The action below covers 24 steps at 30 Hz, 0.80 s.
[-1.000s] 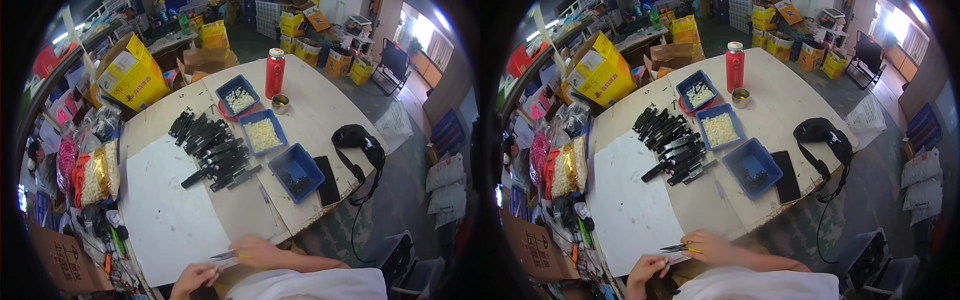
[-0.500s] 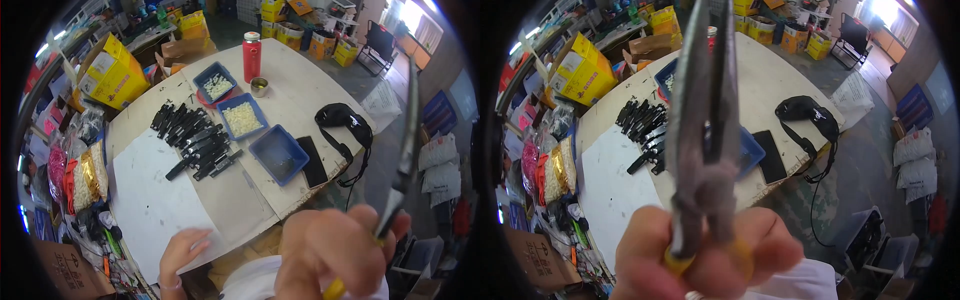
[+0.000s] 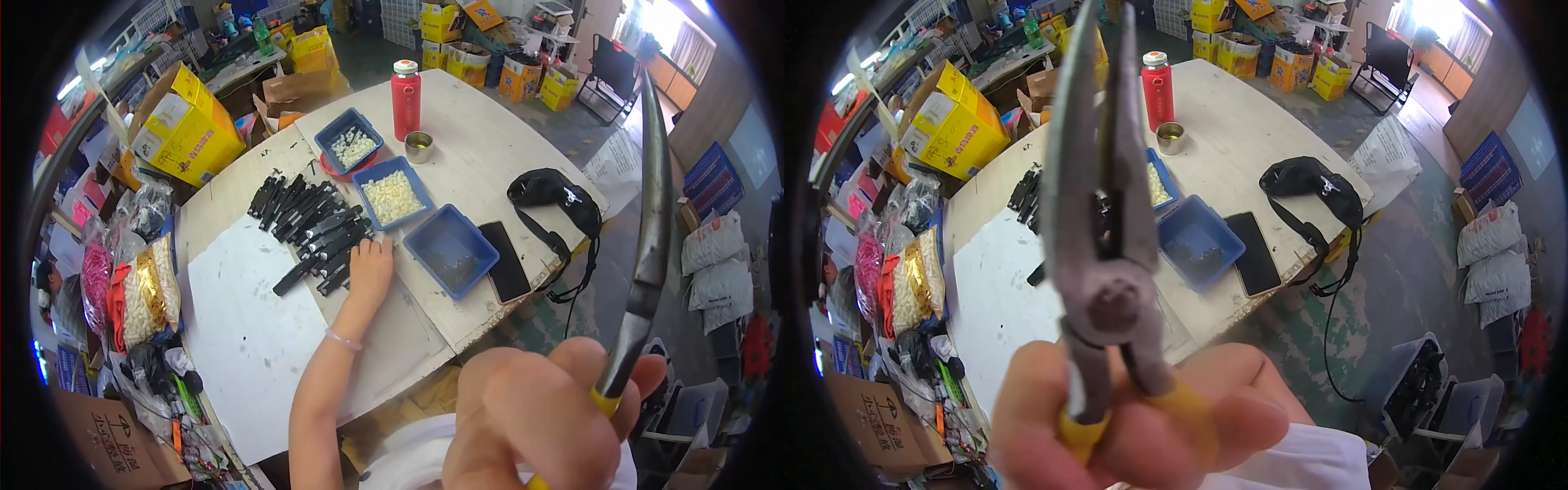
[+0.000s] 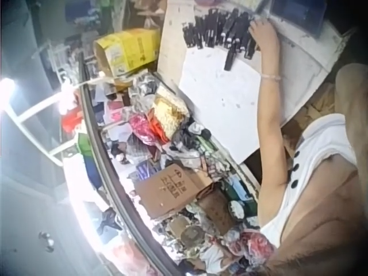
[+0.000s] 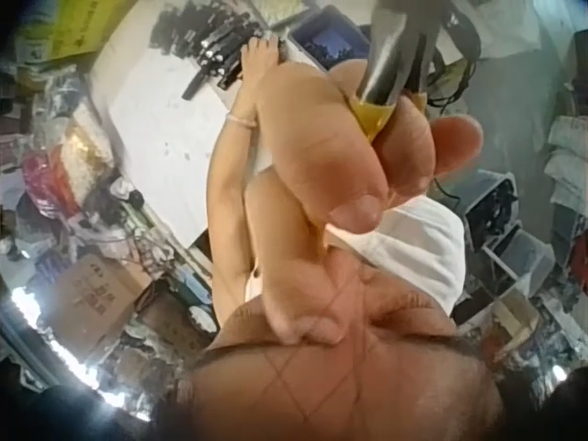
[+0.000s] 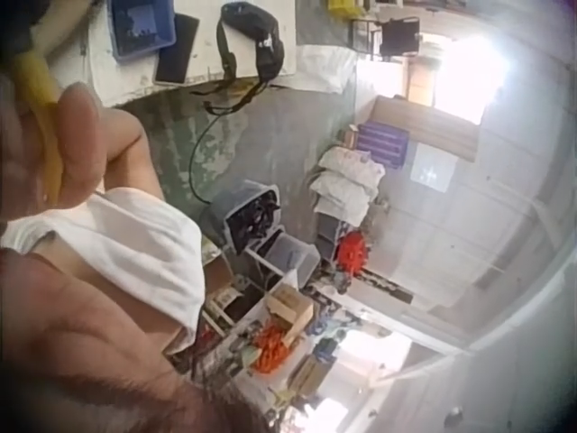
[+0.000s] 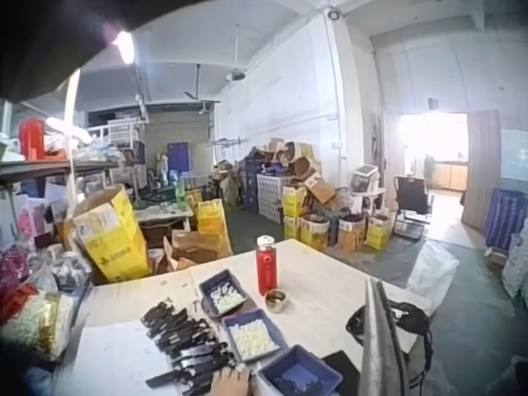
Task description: Inserting small white plastic components into black plastic housings using needle-nose pliers at a workbench.
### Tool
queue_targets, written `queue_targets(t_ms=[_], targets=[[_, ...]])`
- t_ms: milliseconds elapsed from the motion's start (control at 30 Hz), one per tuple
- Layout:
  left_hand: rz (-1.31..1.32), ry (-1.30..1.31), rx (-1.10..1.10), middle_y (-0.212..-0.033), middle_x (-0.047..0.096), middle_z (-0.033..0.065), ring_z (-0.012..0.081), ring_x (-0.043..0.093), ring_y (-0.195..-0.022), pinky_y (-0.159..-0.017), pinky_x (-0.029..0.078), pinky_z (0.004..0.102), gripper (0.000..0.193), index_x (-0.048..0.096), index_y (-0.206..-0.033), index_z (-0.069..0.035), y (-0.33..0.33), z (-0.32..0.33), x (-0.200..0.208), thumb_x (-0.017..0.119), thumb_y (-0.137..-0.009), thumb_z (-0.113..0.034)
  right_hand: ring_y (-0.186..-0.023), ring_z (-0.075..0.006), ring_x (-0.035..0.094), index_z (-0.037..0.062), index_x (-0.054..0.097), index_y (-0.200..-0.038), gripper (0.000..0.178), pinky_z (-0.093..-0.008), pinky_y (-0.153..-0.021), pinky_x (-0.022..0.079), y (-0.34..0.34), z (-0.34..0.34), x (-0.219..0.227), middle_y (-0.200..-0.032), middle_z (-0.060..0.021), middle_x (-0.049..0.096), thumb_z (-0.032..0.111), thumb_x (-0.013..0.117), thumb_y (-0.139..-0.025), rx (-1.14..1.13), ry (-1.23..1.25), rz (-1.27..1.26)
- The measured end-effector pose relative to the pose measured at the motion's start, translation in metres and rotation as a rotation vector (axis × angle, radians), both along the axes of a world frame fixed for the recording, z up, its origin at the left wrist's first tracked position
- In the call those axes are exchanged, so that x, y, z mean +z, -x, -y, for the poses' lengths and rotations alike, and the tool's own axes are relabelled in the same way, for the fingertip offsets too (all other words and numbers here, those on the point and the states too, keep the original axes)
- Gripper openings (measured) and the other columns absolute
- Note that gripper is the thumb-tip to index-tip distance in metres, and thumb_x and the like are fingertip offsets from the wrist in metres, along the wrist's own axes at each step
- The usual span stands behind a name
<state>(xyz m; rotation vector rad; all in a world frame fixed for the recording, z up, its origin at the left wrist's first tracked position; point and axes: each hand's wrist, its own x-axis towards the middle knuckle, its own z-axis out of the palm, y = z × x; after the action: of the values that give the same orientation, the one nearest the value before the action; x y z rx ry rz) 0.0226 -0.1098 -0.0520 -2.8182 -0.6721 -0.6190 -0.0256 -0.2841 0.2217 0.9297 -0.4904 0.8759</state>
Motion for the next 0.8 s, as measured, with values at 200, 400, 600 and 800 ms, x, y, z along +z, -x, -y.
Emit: queue_targets(t_ms=[200,400,600,800], targets=[[0.170,0.194,-0.128,-0.084,0.059,0.0086,0.0256,0.053,-0.086,-0.075,0.042,0.0360,0.024,0.059,-0.097,-0.004,0.019,0.006,0.011,0.062,-0.077,-0.016,-0.070,-0.0311,0.055,0.0052,0.041,-0.091,0.033,-0.0447,-0.056,0.047,-0.042,0.035,-0.045,-0.088,-0.0118,0.046,0.038,0.038,-0.095,-0.054,0.283,0.289],[0.580,0.767,-0.034,-0.080,0.054,0.0134,0.0298,0.055,-0.070,-0.062,0.044,0.0357,0.022,0.057,-0.105,-0.005,0.079,0.036,0.058,0.055,-0.084,-0.006,-0.079,-0.0230,0.055,0.0028,0.054,-0.086,0.014,-0.0317,-0.075,0.043,-0.087,0.006,-0.158,-0.086,-0.0094,0.053,0.015,0.048,-0.087,-0.583,1.404,1.051],[0.545,0.422,-0.034,-0.077,0.059,0.0092,0.0237,0.055,-0.064,-0.057,0.045,0.0321,0.018,0.060,-0.097,-0.003,0.109,0.052,0.070,0.062,-0.080,-0.010,-0.093,-0.0340,0.056,-0.0037,0.057,-0.100,0.024,-0.0347,-0.082,0.044,-0.065,-0.002,-0.240,-0.099,-0.0184,0.057,0.016,0.052,-0.087,-0.924,1.577,1.676],[0.406,0.206,0.064,-0.070,0.055,0.0073,0.0213,0.053,-0.059,-0.050,0.043,0.0312,0.022,0.060,-0.096,-0.003,0.119,0.056,0.071,0.067,-0.077,-0.012,-0.091,-0.0334,0.056,-0.0032,0.057,-0.096,0.021,-0.0351,-0.080,0.044,-0.051,-0.014,-0.227,-0.098,-0.0178,0.057,0.014,0.054,-0.085,-0.968,1.517,1.687]])
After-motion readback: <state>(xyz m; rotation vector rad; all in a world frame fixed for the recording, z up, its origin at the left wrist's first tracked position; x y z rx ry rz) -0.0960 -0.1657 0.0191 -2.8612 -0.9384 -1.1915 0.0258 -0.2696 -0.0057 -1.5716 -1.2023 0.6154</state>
